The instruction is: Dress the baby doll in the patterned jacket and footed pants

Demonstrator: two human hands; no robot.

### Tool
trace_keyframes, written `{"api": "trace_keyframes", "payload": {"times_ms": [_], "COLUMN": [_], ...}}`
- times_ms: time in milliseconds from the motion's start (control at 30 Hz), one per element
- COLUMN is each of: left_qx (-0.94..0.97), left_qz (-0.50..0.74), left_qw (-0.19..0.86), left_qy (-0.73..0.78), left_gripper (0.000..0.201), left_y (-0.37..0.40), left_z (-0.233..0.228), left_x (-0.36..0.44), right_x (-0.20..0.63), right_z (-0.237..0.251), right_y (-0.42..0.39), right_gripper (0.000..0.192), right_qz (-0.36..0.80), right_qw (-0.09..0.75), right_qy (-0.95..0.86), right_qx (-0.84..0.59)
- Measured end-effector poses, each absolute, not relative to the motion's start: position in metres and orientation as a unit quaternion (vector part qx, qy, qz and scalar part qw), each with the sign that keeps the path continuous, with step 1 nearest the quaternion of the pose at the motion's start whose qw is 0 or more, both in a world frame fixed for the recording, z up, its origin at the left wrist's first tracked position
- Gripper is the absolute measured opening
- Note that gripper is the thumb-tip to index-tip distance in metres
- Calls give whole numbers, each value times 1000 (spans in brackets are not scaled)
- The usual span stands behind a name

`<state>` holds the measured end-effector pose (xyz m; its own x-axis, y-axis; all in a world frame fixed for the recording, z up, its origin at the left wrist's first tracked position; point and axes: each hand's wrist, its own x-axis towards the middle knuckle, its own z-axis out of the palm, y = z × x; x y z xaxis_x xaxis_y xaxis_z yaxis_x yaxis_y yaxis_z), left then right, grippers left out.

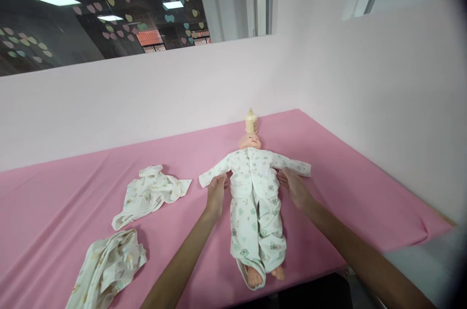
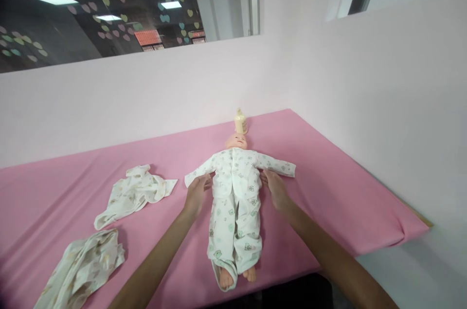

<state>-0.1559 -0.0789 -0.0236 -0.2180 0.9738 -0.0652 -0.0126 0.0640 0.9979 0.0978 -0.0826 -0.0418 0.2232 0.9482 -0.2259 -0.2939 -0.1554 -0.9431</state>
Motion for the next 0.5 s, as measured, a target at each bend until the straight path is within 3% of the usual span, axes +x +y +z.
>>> {"api": "trace_keyframes", "payload": {"times_ms": [167, 367, 500], "left_qx": [276, 285, 289], "left_qz": [517, 472, 492], "left_qw": [679, 735, 724], "left_qy": [442, 394, 387], "left_gripper": [38, 58, 63], "left_y": [-38, -20, -22], "left_z": [-43, -43, -46], "left_x": [-145, -136, -136], "right_x": [80, 69, 68], "right_z": [-52, -54, -55], "right_y": [-39, -25, -27], "right_gripper": [32, 46, 46], "right_qz": [638, 671, 662], "right_qw": [558, 558, 559], "right_qy": [-234, -229, -257], "right_qx": [-475, -431, -429]}}
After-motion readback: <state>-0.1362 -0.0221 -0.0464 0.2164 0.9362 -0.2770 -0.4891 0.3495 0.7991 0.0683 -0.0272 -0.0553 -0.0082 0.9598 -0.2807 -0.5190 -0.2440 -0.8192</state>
